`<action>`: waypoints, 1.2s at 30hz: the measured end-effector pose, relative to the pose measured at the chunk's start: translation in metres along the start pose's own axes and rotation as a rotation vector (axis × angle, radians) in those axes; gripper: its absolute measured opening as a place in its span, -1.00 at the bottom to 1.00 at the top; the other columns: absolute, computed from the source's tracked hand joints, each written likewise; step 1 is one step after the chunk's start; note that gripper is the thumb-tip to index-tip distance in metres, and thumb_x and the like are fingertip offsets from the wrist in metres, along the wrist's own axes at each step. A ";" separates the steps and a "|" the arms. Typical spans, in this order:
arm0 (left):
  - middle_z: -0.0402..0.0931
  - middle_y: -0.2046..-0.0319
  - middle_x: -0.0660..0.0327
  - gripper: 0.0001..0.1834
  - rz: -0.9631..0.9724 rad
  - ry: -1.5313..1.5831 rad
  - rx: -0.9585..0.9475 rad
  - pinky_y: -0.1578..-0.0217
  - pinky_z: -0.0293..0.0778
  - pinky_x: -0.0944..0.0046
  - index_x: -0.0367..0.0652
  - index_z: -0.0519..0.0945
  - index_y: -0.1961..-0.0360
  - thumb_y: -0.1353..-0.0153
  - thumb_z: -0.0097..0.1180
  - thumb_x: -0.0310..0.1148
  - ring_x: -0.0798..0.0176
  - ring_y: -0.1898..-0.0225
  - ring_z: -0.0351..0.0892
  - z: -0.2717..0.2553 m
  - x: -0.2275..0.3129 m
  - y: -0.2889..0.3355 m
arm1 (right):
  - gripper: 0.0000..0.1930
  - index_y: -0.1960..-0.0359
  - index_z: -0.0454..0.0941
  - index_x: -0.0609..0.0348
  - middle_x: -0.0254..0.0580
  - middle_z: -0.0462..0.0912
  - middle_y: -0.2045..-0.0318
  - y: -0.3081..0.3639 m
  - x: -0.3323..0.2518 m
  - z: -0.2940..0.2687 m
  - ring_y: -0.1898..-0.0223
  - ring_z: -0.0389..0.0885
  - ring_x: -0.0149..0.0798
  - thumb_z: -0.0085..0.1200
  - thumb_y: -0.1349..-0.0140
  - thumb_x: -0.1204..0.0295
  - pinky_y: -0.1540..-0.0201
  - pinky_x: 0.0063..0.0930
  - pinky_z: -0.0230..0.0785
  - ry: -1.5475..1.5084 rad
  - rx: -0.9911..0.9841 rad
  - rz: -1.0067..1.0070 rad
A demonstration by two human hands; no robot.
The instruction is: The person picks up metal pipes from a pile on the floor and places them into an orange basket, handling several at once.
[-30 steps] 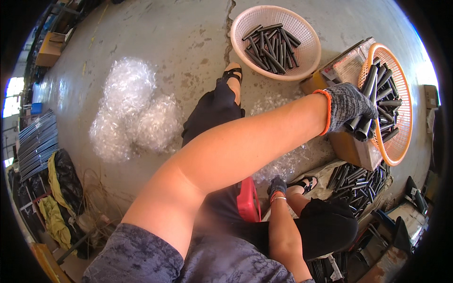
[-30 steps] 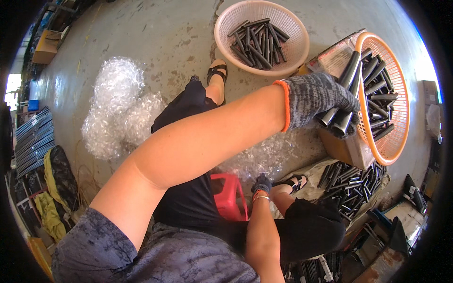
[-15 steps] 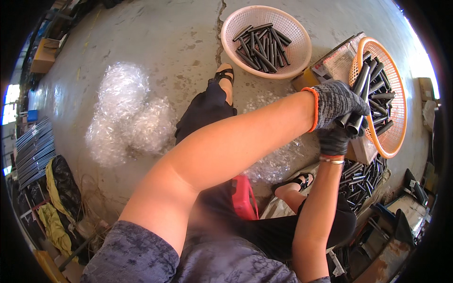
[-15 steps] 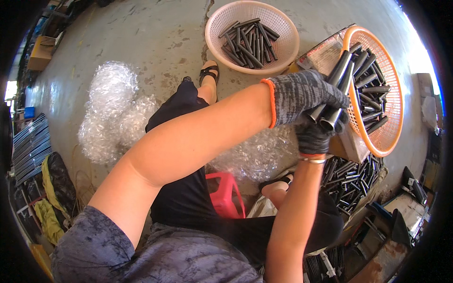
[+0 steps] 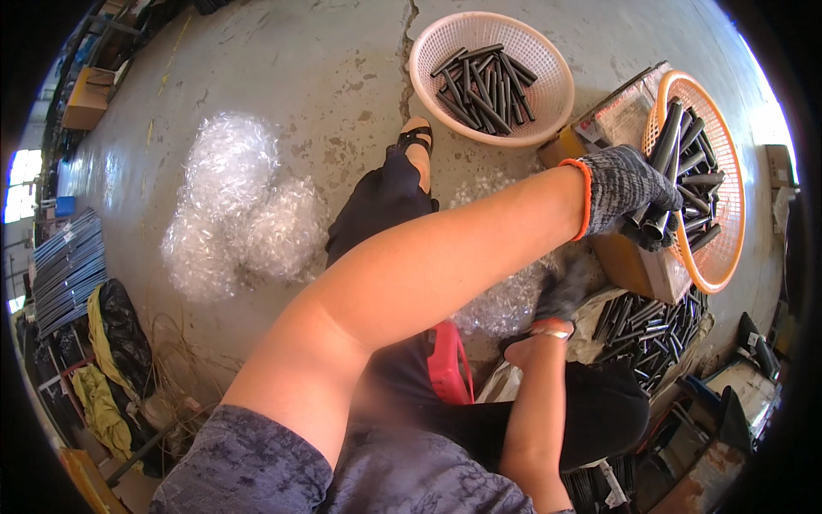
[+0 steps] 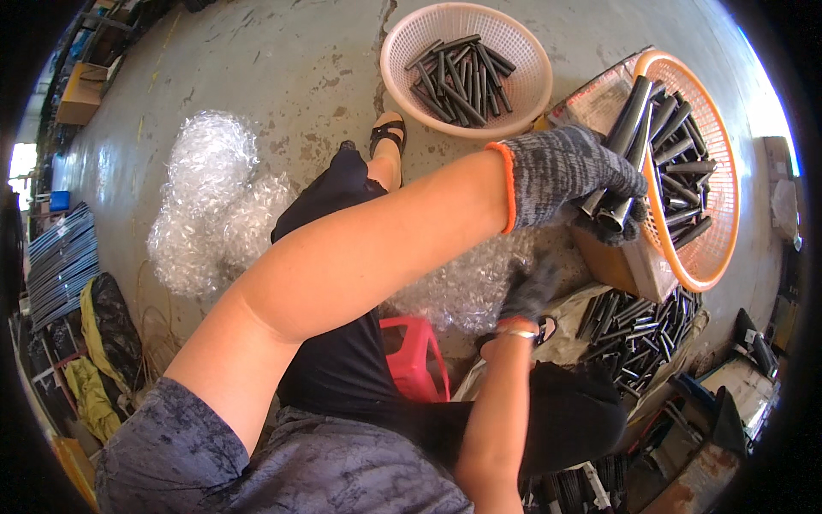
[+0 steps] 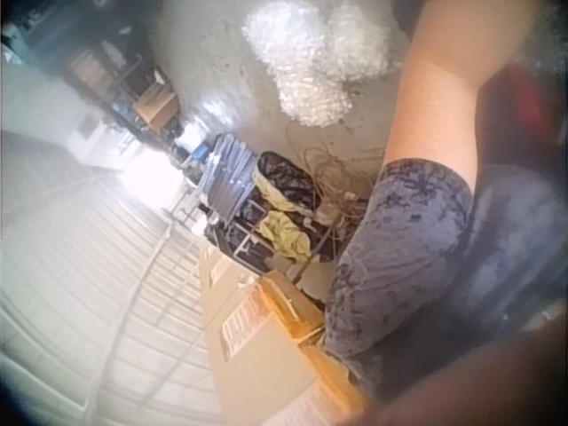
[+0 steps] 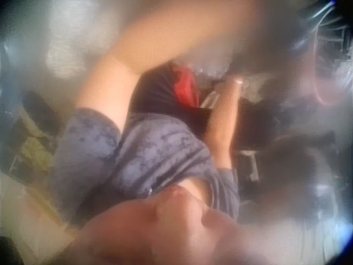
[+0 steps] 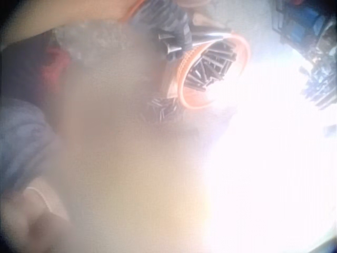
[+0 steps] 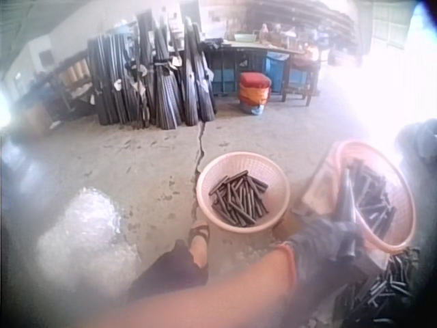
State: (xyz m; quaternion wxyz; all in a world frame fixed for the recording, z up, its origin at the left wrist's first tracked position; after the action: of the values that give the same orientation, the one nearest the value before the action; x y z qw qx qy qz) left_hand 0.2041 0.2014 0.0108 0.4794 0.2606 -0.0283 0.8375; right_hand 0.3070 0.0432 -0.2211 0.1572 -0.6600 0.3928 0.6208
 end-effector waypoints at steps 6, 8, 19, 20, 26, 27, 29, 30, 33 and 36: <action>0.55 0.52 0.05 -0.80 0.025 -0.171 0.070 0.46 0.56 0.24 -0.41 0.51 0.33 0.00 0.17 -0.54 0.18 0.53 0.57 -0.006 -0.006 -0.008 | -0.44 -0.05 0.34 0.18 -0.16 0.47 0.03 -0.045 -0.182 0.048 0.00 0.45 -0.22 0.04 -0.16 0.02 -0.07 -0.30 0.35 -0.527 -0.407 -0.272; 0.55 0.54 0.05 -0.81 0.044 -0.088 0.020 0.47 0.56 0.21 -0.41 0.52 0.35 0.01 0.17 -0.55 0.17 0.54 0.57 -0.004 -0.007 -0.010 | -0.48 -0.08 0.30 0.20 -0.13 0.46 0.00 -0.060 -0.159 0.046 -0.01 0.45 -0.20 -0.02 -0.22 0.08 -0.08 -0.28 0.36 -0.454 -0.337 -0.334; 0.53 0.58 0.00 -0.85 -0.033 -0.100 -0.008 0.51 0.57 0.18 -0.39 0.53 0.44 -0.06 0.13 -0.46 0.11 0.58 0.57 -0.004 0.001 0.001 | -0.61 -0.06 0.41 0.12 0.02 0.51 0.05 0.075 0.178 -0.025 0.09 0.53 -0.04 -0.10 -0.19 0.31 0.03 -0.24 0.36 1.333 -0.656 0.470; 0.53 0.57 0.00 -0.84 -0.034 -0.093 -0.005 0.50 0.58 0.17 -0.39 0.52 0.42 -0.06 0.13 -0.46 0.10 0.58 0.57 -0.002 0.001 0.002 | -0.60 -0.06 0.40 0.12 -0.01 0.51 0.06 0.070 0.178 -0.035 0.10 0.52 -0.05 -0.08 -0.18 0.31 0.05 -0.26 0.36 0.986 -0.414 0.598; 0.54 0.52 0.01 -0.82 -0.024 -0.017 -0.015 0.48 0.58 0.16 -0.39 0.51 0.37 -0.06 0.15 -0.46 0.12 0.54 0.58 0.001 0.000 0.000 | -0.54 -0.05 0.37 0.14 -0.17 0.50 0.08 -0.009 -0.081 0.010 0.15 0.50 -0.17 0.07 -0.09 0.34 0.13 -0.37 0.37 0.440 -0.075 -0.452; 0.53 0.53 0.02 -0.82 -0.013 0.074 -0.059 0.47 0.58 0.16 -0.39 0.51 0.37 -0.06 0.16 -0.46 0.12 0.53 0.57 -0.003 -0.007 -0.009 | -0.53 -0.05 0.36 0.14 -0.20 0.50 0.09 -0.009 -0.122 0.026 0.16 0.50 -0.19 0.10 -0.07 0.34 0.15 -0.38 0.37 0.697 -0.080 -0.705; 0.52 0.55 0.04 -0.84 0.018 -0.076 0.028 0.49 0.56 0.18 -0.38 0.51 0.39 -0.05 0.16 -0.48 0.13 0.54 0.56 -0.011 -0.006 -0.009 | -0.44 -0.11 0.33 0.18 -0.14 0.53 0.08 -0.005 -0.174 0.056 0.10 0.49 -0.09 0.08 -0.09 0.20 0.08 -0.33 0.33 1.013 -0.051 -1.025; 0.52 0.57 0.04 -0.85 0.044 -0.120 0.069 0.50 0.56 0.18 -0.37 0.50 0.40 -0.04 0.16 -0.49 0.13 0.55 0.56 -0.010 -0.006 -0.010 | -0.44 -0.12 0.32 0.18 -0.15 0.53 0.07 -0.020 -0.184 0.053 0.05 0.47 -0.09 0.07 -0.10 0.19 0.03 -0.32 0.30 0.876 -0.076 -1.069; 0.51 0.59 0.05 -0.86 -0.012 0.109 -0.057 0.52 0.55 0.19 -0.38 0.50 0.40 -0.03 0.15 -0.51 0.13 0.58 0.55 -0.001 -0.010 -0.013 | -0.45 -0.18 0.26 0.17 -0.14 0.48 -0.03 -0.053 -0.143 0.063 -0.08 0.39 -0.13 -0.03 -0.19 0.18 -0.14 -0.33 0.19 -0.095 -0.440 -0.558; 0.51 0.61 0.04 -0.86 -0.058 -0.113 0.087 0.54 0.53 0.20 -0.38 0.50 0.41 -0.02 0.15 -0.51 0.11 0.60 0.55 -0.021 -0.013 -0.006 | -0.63 0.02 0.39 0.22 -0.14 0.54 0.18 -0.017 -0.087 0.084 0.12 0.48 -0.16 0.02 -0.19 0.30 0.06 -0.31 0.32 0.648 -0.376 -0.906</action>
State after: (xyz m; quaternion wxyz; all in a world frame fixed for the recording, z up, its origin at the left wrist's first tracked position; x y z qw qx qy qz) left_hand 0.2057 0.2010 -0.0144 0.4892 0.3288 -0.0112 0.8078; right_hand 0.2677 0.1408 -0.1594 0.1590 -0.9348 -0.0172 0.3172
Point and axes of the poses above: each hand's wrist, its own y-axis away from the middle knuckle, its own z-axis out of the palm, x = y × z, the point moved 8 cm from there along -y, towards the middle knuckle
